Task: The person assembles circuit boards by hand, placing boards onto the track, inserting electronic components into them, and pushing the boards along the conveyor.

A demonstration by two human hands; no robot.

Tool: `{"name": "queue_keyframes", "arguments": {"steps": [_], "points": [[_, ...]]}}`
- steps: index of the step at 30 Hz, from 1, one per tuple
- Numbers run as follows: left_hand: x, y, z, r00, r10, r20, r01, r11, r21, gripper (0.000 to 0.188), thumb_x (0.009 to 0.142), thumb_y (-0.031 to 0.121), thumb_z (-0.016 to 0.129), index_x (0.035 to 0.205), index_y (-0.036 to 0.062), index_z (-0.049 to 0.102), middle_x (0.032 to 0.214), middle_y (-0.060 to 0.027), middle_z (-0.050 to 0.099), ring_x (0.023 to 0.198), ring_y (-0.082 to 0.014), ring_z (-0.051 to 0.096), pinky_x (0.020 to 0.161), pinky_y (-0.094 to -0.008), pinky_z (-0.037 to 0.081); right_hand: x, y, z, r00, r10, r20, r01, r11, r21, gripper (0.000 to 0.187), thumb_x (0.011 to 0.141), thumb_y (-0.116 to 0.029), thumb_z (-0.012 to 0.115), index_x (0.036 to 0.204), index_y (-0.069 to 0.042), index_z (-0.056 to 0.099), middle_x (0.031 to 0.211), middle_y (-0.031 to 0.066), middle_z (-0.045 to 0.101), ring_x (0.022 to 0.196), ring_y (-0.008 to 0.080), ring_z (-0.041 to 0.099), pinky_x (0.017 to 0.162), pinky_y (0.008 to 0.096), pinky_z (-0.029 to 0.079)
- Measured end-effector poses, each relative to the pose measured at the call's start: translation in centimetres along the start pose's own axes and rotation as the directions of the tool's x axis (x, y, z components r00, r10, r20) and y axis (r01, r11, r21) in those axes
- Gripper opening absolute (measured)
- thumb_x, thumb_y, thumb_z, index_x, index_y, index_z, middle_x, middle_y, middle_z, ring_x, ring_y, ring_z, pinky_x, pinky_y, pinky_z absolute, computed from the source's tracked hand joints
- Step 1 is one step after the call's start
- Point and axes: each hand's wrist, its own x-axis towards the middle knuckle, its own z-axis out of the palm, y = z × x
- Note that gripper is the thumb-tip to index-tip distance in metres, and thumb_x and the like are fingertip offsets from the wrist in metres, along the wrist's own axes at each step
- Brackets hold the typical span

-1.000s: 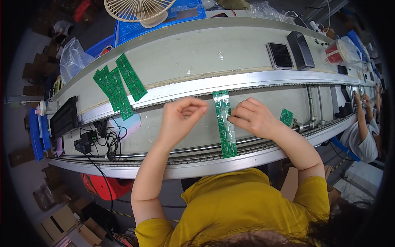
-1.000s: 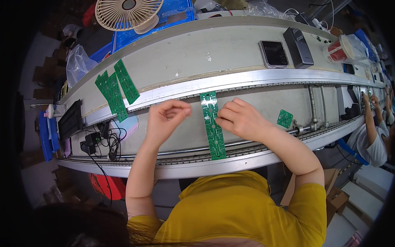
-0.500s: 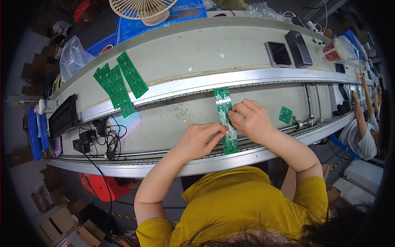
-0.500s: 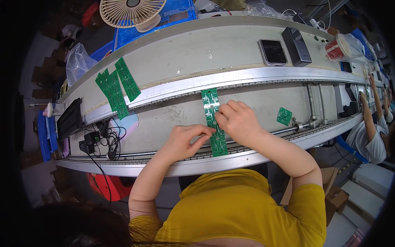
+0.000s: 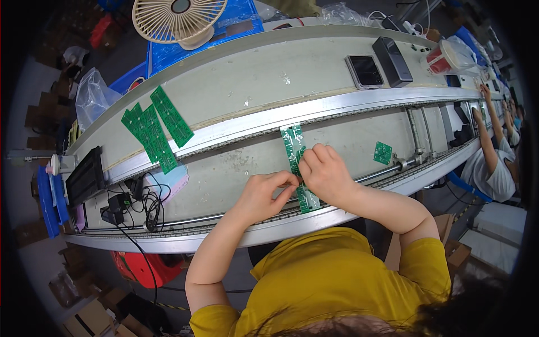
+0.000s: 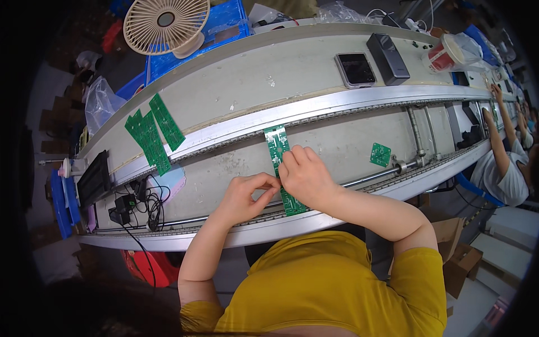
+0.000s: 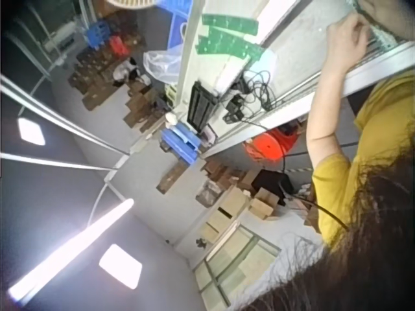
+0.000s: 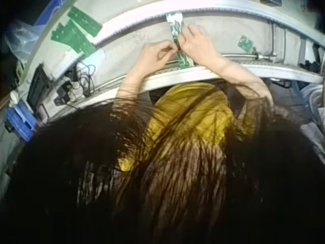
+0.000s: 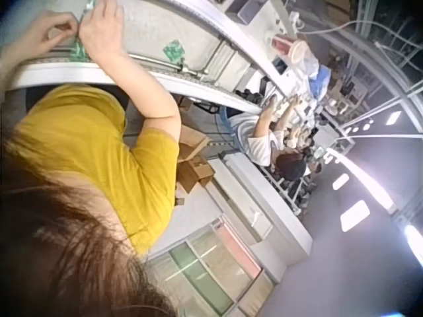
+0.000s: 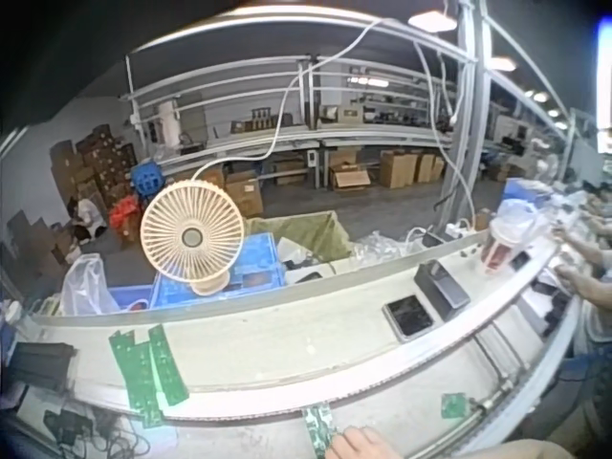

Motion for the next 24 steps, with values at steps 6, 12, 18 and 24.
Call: {"name": "queue_keyframes", "arguments": {"steps": [6,12,18,24], "points": [[0.2,-0.4,0.4,0.999,-0.019,-0.049,0.015,0.996,-0.09,0.014,0.083,-0.003,0.071,0.095,0.0058,0.072,0.088,-0.0008,0.076,0.067,-0.0163,0.068,0.061,-0.026,0.052,-1.0,0.2,-1.8,0.999,0.028,0.016,-0.029,0.996,0.081,0.024,0.084,-0.016,0.07,0.102,-0.001,0.067,0.09,0.0112,0.051,0.086,0.0247,0.046,0.081,0.0344,0.042],[0.4,0.2,-1.5,0.991,-0.121,-0.047,0.113,0.981,-0.159,0.014,0.08,-0.009,0.075,0.091,-0.0003,0.076,0.089,-0.0058,0.077,0.069,-0.0129,0.068,0.067,-0.0203,0.054,-1.6,6.9,-2.2,0.91,0.395,0.122,-0.406,0.8,0.442,0.013,0.085,-0.007,0.072,0.098,-0.005,0.072,0.086,0.0091,0.063,0.066,0.0237,0.058,0.064,0.0365,0.049],[0.5,0.4,-1.7,0.978,-0.191,-0.083,0.162,0.949,-0.271,0.014,0.08,-0.007,0.079,0.092,-0.0002,0.078,0.089,-0.0078,0.077,0.068,-0.0118,0.067,0.067,-0.0194,0.054,-2.5,11.0,2.8,0.737,0.377,0.561,-0.613,0.723,0.318,0.009,0.081,-0.01,0.075,0.084,-0.002,0.072,0.076,0.0114,0.07,0.069,0.0287,0.064,0.068,0.0385,0.053],[0.6,0.8,-1.2,0.968,-0.236,-0.087,0.203,0.937,-0.284,0.014,0.081,-0.007,0.078,0.094,0.0003,0.079,0.089,-0.0085,0.077,0.068,-0.0125,0.067,0.066,-0.0203,0.054,-3.4,9.5,6.9,0.645,0.392,0.656,-0.62,0.771,0.149,0.011,0.075,-0.012,0.077,0.082,-0.004,0.073,0.078,0.0123,0.072,0.073,0.0335,0.067,0.072,0.0418,0.055]]}}
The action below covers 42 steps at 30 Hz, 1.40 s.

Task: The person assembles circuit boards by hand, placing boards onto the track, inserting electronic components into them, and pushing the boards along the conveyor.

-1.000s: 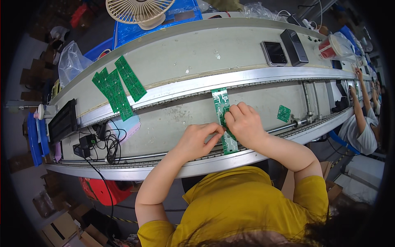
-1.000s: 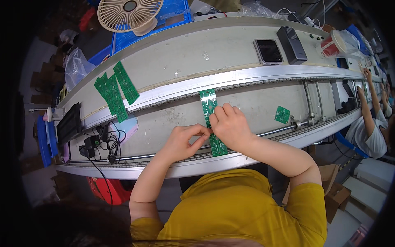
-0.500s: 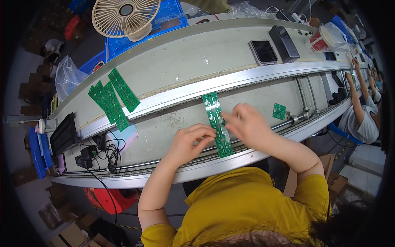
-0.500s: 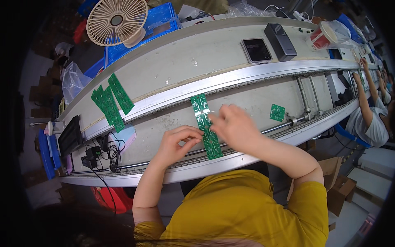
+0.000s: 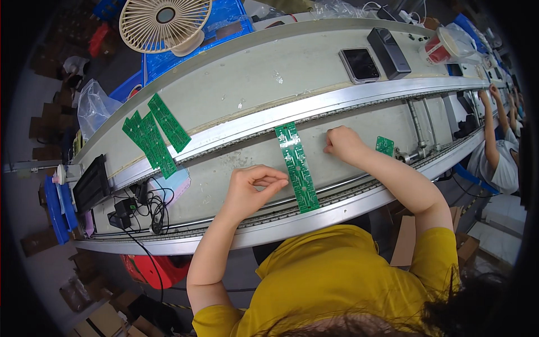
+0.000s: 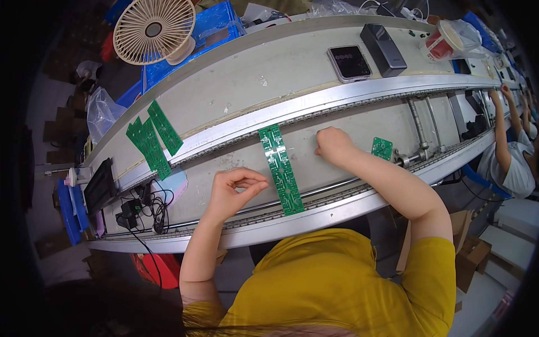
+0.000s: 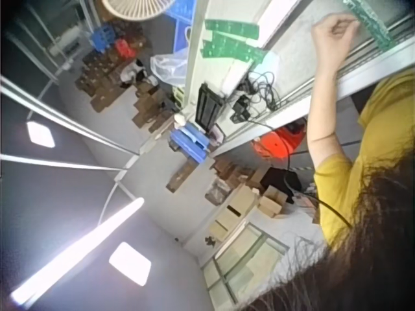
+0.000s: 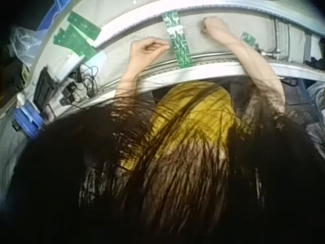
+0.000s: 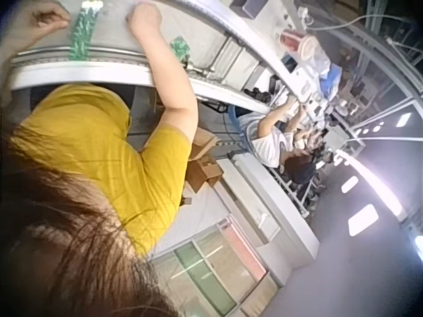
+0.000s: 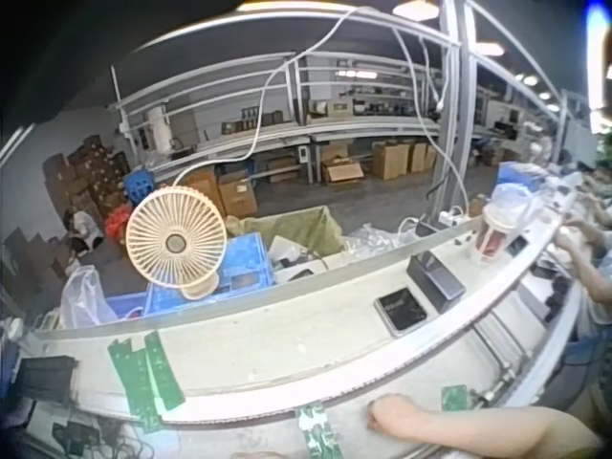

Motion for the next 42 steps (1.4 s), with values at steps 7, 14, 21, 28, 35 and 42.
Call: {"name": "queue_keyframes", "arguments": {"steps": [7,14,21,28,35,42], "points": [[0.3,-0.5,-0.3,0.991,0.125,0.054,-0.134,0.968,0.214,0.018,0.081,-0.008,0.077,0.095,0.0032,0.08,0.093,-0.0068,0.077,0.073,-0.0146,0.069,0.065,-0.0214,0.053,-0.3,0.0,0.1,0.995,-0.031,-0.093,0.026,0.998,-0.051,0.006,0.075,-0.007,0.073,0.08,-0.004,0.073,0.076,0.0118,0.072,0.071,0.0341,0.067,0.071,0.0414,0.055],[0.7,-2.3,0.6,0.927,0.36,0.11,-0.376,0.868,0.325,0.022,0.077,-0.004,0.076,0.092,0.0109,0.08,0.096,0.0004,0.072,0.076,-0.0148,0.062,0.061,-0.0234,0.047,-0.6,-0.7,-2.7,0.988,-0.078,-0.137,0.101,0.98,0.169,0.008,0.075,-0.002,0.073,0.083,-0.002,0.074,0.074,0.0099,0.072,0.065,0.0278,0.066,0.066,0.0363,0.054],[1.4,-2.8,0.6,0.894,0.416,0.166,-0.442,0.762,0.473,0.022,0.075,-0.001,0.078,0.09,0.0143,0.08,0.094,0.0032,0.066,0.08,-0.0144,0.053,0.067,-0.0257,0.044,-1.3,-1.4,-3.8,0.988,-0.096,-0.123,0.13,0.941,0.311,0.015,0.074,0.001,0.075,0.089,0.0,0.077,0.075,0.0076,0.073,0.062,0.0205,0.064,0.064,0.0317,0.053],[1.6,-2.9,0.4,0.899,0.401,0.174,-0.434,0.774,0.461,0.02,0.076,0.0,0.078,0.09,0.0143,0.081,0.094,0.0028,0.067,0.08,-0.0145,0.052,0.068,-0.0261,0.044,-1.3,-1.2,-3.6,0.974,-0.127,-0.186,0.187,0.916,0.355,0.014,0.075,0.002,0.075,0.088,0.0,0.078,0.074,0.0071,0.073,0.061,0.0188,0.063,0.063,0.0305,0.052],[1.5,-2.9,0.5,0.901,0.392,0.186,-0.429,0.748,0.506,0.018,0.078,0.001,0.077,0.09,0.0141,0.08,0.094,0.0032,0.067,0.08,-0.0148,0.053,0.068,-0.0258,0.044,-2.3,-2.4,-5.6,0.973,-0.127,-0.19,0.201,0.874,0.443,0.011,0.078,0.004,0.074,0.087,0.0,0.078,0.075,0.0065,0.073,0.06,0.0173,0.061,0.061,0.0291,0.051],[1.5,-2.7,0.7,0.856,0.471,0.215,-0.504,0.664,0.552,0.018,0.079,0.002,0.074,0.093,0.0129,0.078,0.097,0.0026,0.068,0.082,-0.0156,0.058,0.069,-0.0264,0.048,-3.1,-2.8,-6.3,0.962,-0.166,-0.217,0.25,0.854,0.457,0.014,0.079,0.005,0.074,0.092,0.0,0.077,0.084,0.0064,0.073,0.062,0.0162,0.06,0.059,0.0263,0.049]]}}
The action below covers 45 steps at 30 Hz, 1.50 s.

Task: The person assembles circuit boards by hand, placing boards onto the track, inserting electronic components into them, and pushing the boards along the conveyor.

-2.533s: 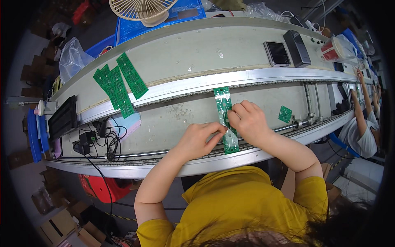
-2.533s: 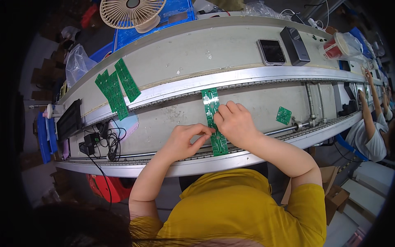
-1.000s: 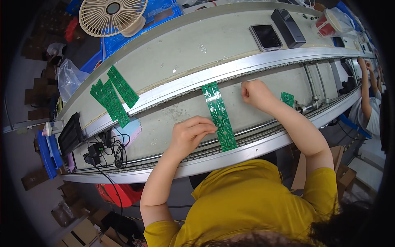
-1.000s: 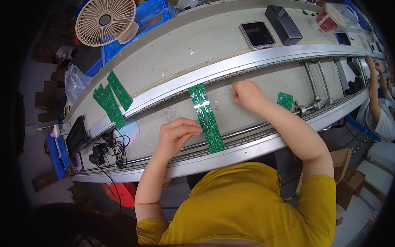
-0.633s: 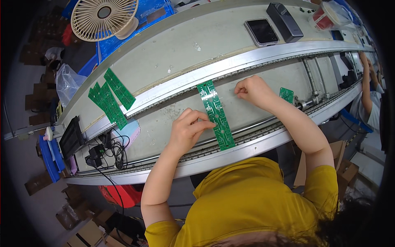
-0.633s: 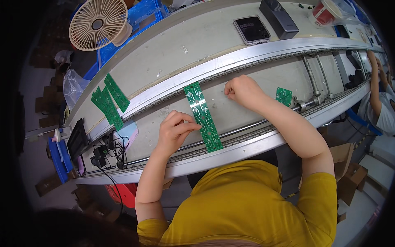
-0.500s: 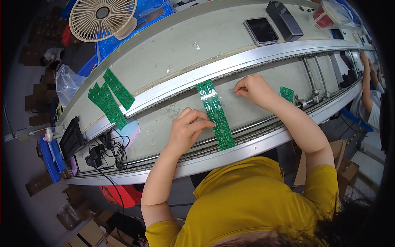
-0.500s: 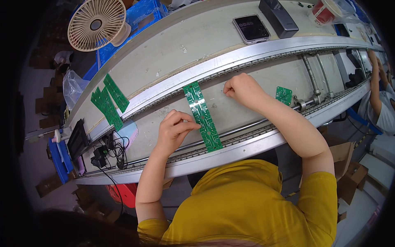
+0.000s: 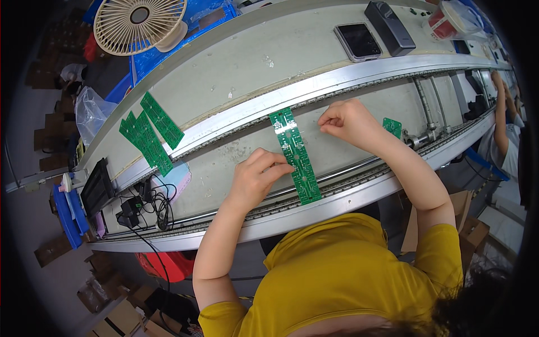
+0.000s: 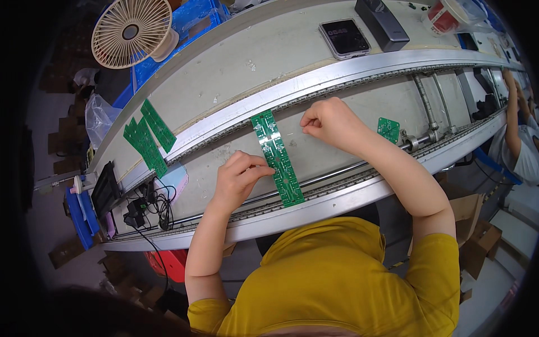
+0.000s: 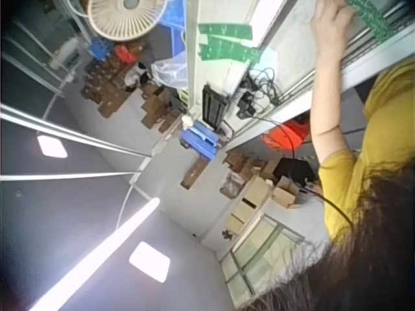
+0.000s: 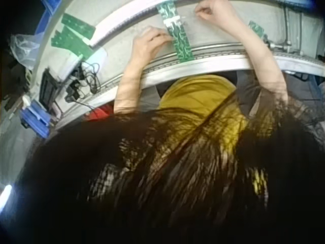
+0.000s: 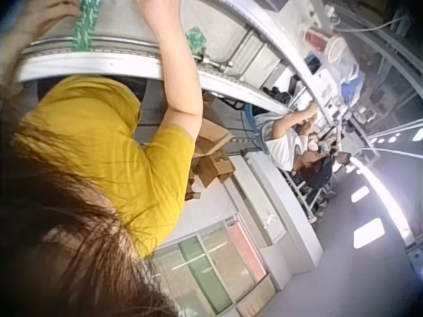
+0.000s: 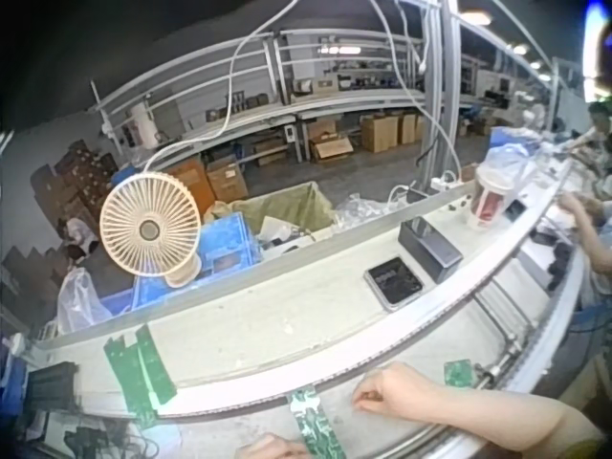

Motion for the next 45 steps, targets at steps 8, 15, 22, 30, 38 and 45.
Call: {"name": "queue_keyframes", "arguments": {"steps": [8,15,22,30,38,45], "points": [[0.0,0.9,-0.4,0.999,0.035,0.042,-0.039,0.992,0.119,0.017,0.081,0.004,0.071,0.096,0.011,0.075,0.102,0.0011,0.07,0.089,-0.0167,0.064,0.072,-0.0271,0.052,-2.8,-3.7,0.8,0.969,-0.243,0.047,0.24,0.969,0.048,0.019,0.079,0.006,0.071,0.097,0.0,0.077,0.092,0.0059,0.073,0.066,0.016,0.062,0.059,0.025,0.049],[0.2,1.6,-0.6,0.994,0.085,0.066,-0.097,0.97,0.221,0.016,0.082,0.007,0.07,0.097,0.0102,0.073,0.106,0.0008,0.07,0.093,-0.0177,0.066,0.074,-0.0264,0.054,-3.8,-2.6,3.6,0.89,-0.456,0.01,0.456,0.89,-0.006,0.02,0.079,0.003,0.075,0.098,-0.003,0.078,0.095,0.0051,0.073,0.069,0.0185,0.066,0.062,0.0277,0.053],[0.1,1.8,-0.9,0.993,0.093,0.076,-0.109,0.963,0.247,0.015,0.083,0.008,0.07,0.098,0.0103,0.073,0.108,0.0,0.071,0.092,-0.0181,0.067,0.074,-0.0267,0.054,-3.7,-2.7,3.7,0.898,-0.44,-0.007,0.44,0.896,0.057,0.02,0.079,0.003,0.076,0.097,-0.003,0.077,0.093,0.006,0.074,0.069,0.0195,0.067,0.062,0.0289,0.054],[0.4,0.7,-2.5,0.999,-0.008,-0.034,0.009,0.999,0.031,0.018,0.079,0.006,0.074,0.097,0.0099,0.072,0.105,-0.0009,0.07,0.098,-0.0192,0.068,0.076,-0.0295,0.055,-4.1,-3.3,1.7,0.956,-0.288,0.062,0.276,0.949,0.15,0.019,0.078,0.005,0.077,0.096,-0.002,0.078,0.091,0.0075,0.077,0.067,0.0174,0.068,0.059,0.0257,0.052],[6.3,-6.1,-5.0,0.785,-0.379,-0.489,0.578,0.732,0.361,0.01,0.086,0.015,0.077,0.091,0.0073,0.072,0.101,-0.0096,0.06,0.095,-0.0288,0.052,0.086,-0.0375,0.048,-3.7,-2.7,1.3,0.951,-0.286,0.119,0.253,0.938,0.236,0.019,0.08,0.005,0.076,0.097,-0.003,0.079,0.093,0.006,0.077,0.065,0.0154,0.065,0.058,0.0239,0.049],[7.6,-7.3,-3.4,0.73,-0.459,-0.507,0.639,0.722,0.266,0.012,0.088,0.017,0.075,0.09,0.0059,0.071,0.103,-0.0112,0.06,0.099,-0.0291,0.05,0.089,-0.037,0.047,-3.3,-1.2,2.2,0.875,-0.477,0.089,0.445,0.862,0.243,0.017,0.08,0.004,0.078,0.094,-0.006,0.079,0.095,0.0026,0.072,0.078,0.015,0.061,0.067,0.0246,0.049]]}}
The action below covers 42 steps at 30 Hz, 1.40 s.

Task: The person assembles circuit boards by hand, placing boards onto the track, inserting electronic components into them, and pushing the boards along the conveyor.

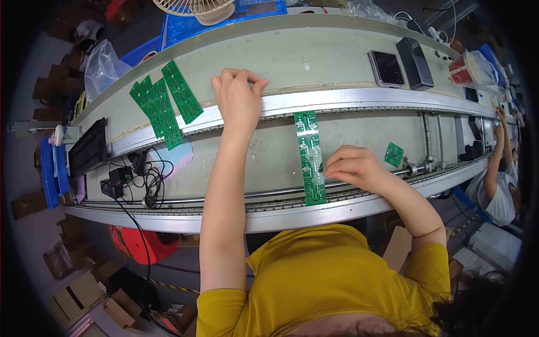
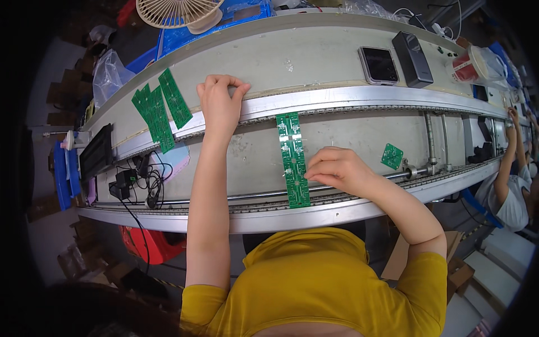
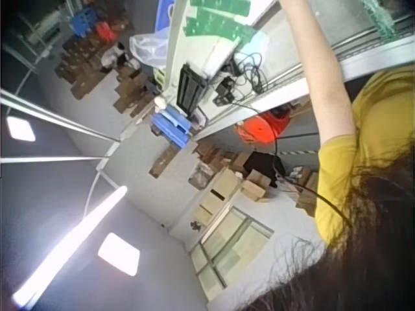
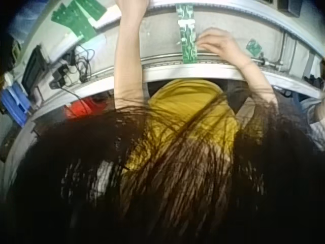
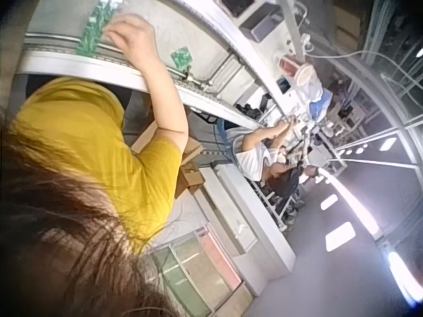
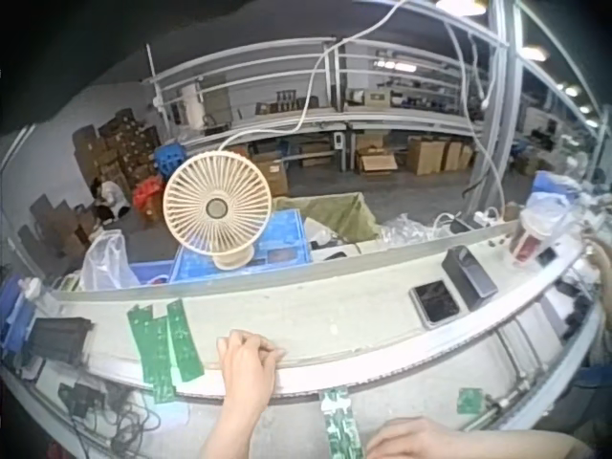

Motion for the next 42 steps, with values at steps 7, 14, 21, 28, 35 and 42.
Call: {"name": "queue_keyframes", "arguments": {"steps": [7,14,21,28,35,42], "points": [[-0.4,0.0,1.0,0.995,0.041,-0.087,-0.044,0.999,-0.025,0.007,0.09,0.012,0.071,0.089,0.0058,0.073,0.095,-0.0098,0.063,0.092,-0.0266,0.054,0.083,-0.0361,0.048,0.4,0.9,0.5,0.996,-0.084,0.026,0.087,0.991,-0.105,0.017,0.078,0.001,0.079,0.092,-0.008,0.08,0.096,0.0001,0.066,0.086,0.0161,0.054,0.075,0.0262,0.048],[-0.5,0.1,-0.4,0.987,-0.034,-0.155,-0.017,0.947,-0.32,0.007,0.091,0.009,0.069,0.092,0.0056,0.075,0.085,-0.005,0.069,0.072,-0.021,0.06,0.071,-0.0341,0.05,0.6,0.8,0.5,0.997,-0.066,0.037,0.07,0.99,-0.121,0.017,0.078,0.001,0.078,0.092,-0.009,0.08,0.096,-0.0001,0.066,0.087,0.0164,0.053,0.076,0.0267,0.047],[-0.4,0.1,-1.4,0.987,-0.1,-0.125,0.038,0.905,-0.424,0.006,0.089,0.008,0.072,0.093,0.0066,0.076,0.084,-0.0025,0.073,0.064,-0.0185,0.061,0.064,-0.0314,0.049,0.7,1.1,0.4,0.996,-0.058,0.074,0.068,0.988,-0.141,0.019,0.08,-0.002,0.077,0.096,-0.011,0.078,0.098,-0.0012,0.064,0.088,0.0167,0.053,0.08,0.0278,0.046],[-0.5,1.9,-3.8,0.989,-0.148,-0.006,0.119,0.818,-0.563,0.009,0.086,0.005,0.076,0.094,0.003,0.079,0.083,-0.0047,0.077,0.067,-0.0144,0.067,0.064,-0.0249,0.052,1.7,-0.7,-0.2,0.976,-0.165,0.143,0.209,0.896,-0.391,0.014,0.079,-0.006,0.076,0.092,-0.009,0.079,0.097,0.0,0.068,0.089,0.0171,0.057,0.083,0.0316,0.047],[-4.8,2.6,-6.2,0.917,-0.077,0.391,0.376,0.49,-0.786,0.016,0.087,-0.001,0.075,0.103,-0.0041,0.077,0.091,-0.0098,0.077,0.08,-0.0135,0.072,0.076,-0.0218,0.059,3.5,-0.3,-2.4,0.991,0.01,-0.131,-0.053,0.942,-0.332,0.007,0.082,-0.005,0.077,0.089,-0.005,0.077,0.093,0.0017,0.071,0.077,0.0164,0.059,0.071,0.0287,0.048],[-10.6,2.6,-7.6,0.846,0.08,0.527,0.392,0.577,-0.717,0.015,0.086,-0.004,0.075,0.1,0.0008,0.078,0.09,-0.008,0.077,0.077,-0.013,0.07,0.07,-0.0229,0.057,9.3,2.5,-5.1,0.816,0.252,-0.52,-0.475,0.805,-0.355,0.007,0.085,-0.002,0.073,0.092,-0.001,0.074,0.084,0.0068,0.069,0.067,0.0186,0.059,0.065,0.0302,0.049]]}}
